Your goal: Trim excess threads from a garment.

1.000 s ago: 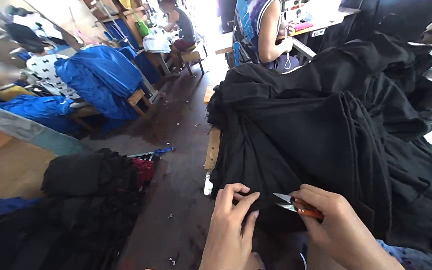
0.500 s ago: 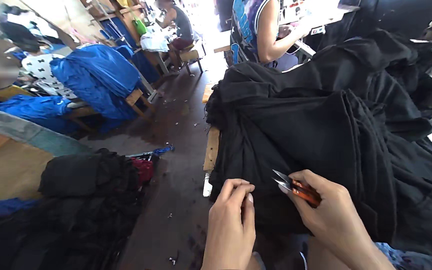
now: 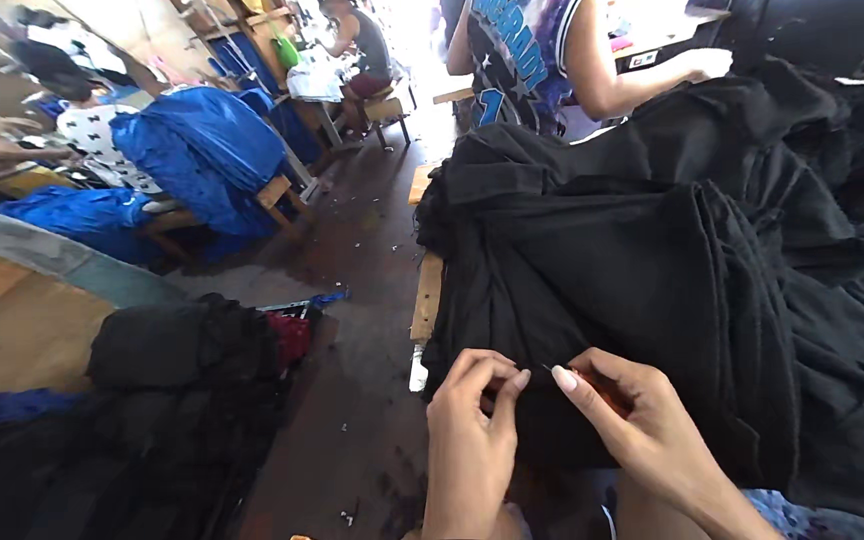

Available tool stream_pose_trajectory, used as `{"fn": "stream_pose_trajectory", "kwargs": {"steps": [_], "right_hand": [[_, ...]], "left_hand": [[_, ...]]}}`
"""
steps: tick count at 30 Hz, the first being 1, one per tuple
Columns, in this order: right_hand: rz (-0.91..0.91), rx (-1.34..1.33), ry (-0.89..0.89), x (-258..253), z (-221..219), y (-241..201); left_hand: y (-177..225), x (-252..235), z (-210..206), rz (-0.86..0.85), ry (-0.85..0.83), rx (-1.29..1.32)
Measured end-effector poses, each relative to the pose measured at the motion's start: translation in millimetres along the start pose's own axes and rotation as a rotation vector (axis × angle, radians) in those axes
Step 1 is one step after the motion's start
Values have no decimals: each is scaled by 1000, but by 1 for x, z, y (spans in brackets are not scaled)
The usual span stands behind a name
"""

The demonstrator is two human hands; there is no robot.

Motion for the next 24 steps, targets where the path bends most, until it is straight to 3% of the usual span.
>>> {"fn": "stream_pose_trajectory", "kwargs": {"steps": [3,10,15,18,21,24], "right_hand": [[131,205,30,3,-4,10],[237,667,177,5,-15,5],[160,406,104,4,-6,11],[112,251,19,1,3,10],[108,246,0,0,3,10],[134,340,-4,2,1,11]], "left_hand": [[-3,-3,7,64,-14,191],[-1,-3,7,79,4,203],[-5,-2,12,69,28,234],[-3,1,11,14,-47,60],[1,1,6,-34,-39,-109],[-3,-2,7,21,-21,24]]}}
Point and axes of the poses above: each hand's wrist, its own x-axis away from the middle knuckle, its own z-axis out of the back of the hand, y = z × x, the point moved 1 cm from there along -x, towards the middle knuckle, and after that the axes turned 9 degrees about x, right-handed, at the moved point
